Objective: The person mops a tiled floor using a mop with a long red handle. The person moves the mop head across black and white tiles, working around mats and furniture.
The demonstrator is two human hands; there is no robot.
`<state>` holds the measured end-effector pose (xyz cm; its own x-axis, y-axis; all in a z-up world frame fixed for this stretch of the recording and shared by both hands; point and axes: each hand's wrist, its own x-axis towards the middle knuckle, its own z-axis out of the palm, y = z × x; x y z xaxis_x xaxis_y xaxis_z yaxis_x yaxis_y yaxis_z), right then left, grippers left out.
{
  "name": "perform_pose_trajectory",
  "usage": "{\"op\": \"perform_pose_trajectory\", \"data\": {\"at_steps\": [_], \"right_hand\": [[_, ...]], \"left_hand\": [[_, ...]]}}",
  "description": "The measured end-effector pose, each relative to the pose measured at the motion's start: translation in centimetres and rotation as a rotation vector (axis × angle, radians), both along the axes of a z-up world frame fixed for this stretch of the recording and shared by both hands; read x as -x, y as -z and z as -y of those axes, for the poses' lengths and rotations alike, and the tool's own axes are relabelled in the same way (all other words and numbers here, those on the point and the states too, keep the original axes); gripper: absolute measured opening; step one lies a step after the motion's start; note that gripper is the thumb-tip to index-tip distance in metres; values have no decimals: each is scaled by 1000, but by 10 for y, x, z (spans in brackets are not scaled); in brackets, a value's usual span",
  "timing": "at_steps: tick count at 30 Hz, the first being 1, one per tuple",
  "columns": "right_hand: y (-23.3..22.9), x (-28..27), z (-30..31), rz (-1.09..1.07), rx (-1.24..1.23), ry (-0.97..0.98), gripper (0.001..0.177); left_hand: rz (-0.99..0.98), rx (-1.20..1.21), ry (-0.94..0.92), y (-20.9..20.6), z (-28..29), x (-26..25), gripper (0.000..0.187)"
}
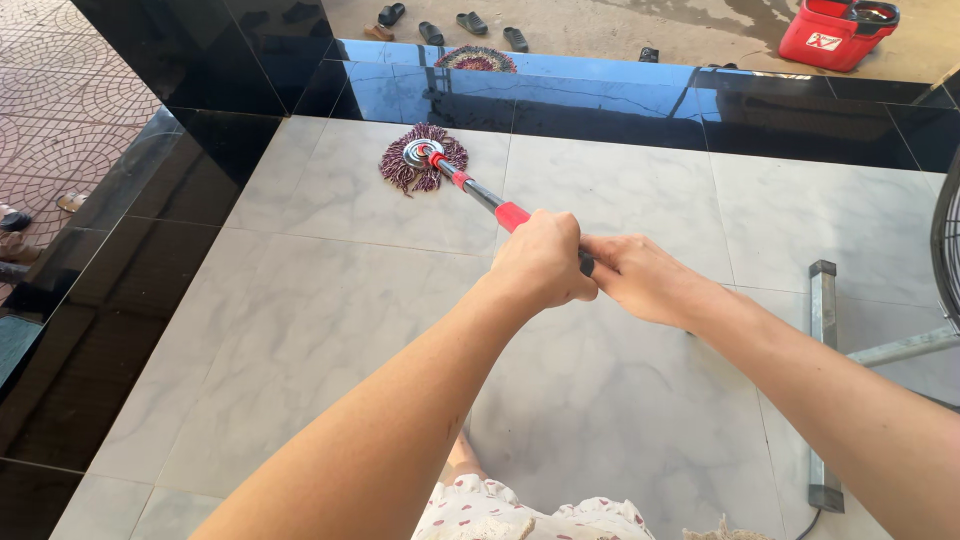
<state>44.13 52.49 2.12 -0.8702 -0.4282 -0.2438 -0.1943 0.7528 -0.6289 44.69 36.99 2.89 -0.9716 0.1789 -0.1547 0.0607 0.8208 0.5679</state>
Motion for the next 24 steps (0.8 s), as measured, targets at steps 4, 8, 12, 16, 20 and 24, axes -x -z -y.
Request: {"op": "perform_pose_trajectory", "data": {"at_steps": [4, 8, 12, 16, 20, 24], "right_hand": [[1, 39, 20, 37, -50, 53, 29], [2, 90, 45, 22, -81, 35, 27], [-2, 138, 76, -11, -25, 43, 42], [1, 171, 104, -33, -2, -22, 29], [-8, 199, 135, 6, 7, 27, 37], [-11, 227, 152, 11, -49, 51, 36]], "left_hand": [[20, -12, 42, 2, 23, 45, 25], [-6, -26, 34, 0, 49, 89, 26], [-10, -44, 27, -11, 84, 134, 25], [-20, -30, 11, -7, 112, 164, 29], [-21, -34, -22, -8, 138, 194, 28], [-29, -57, -28, -3, 153, 223, 27]]}}
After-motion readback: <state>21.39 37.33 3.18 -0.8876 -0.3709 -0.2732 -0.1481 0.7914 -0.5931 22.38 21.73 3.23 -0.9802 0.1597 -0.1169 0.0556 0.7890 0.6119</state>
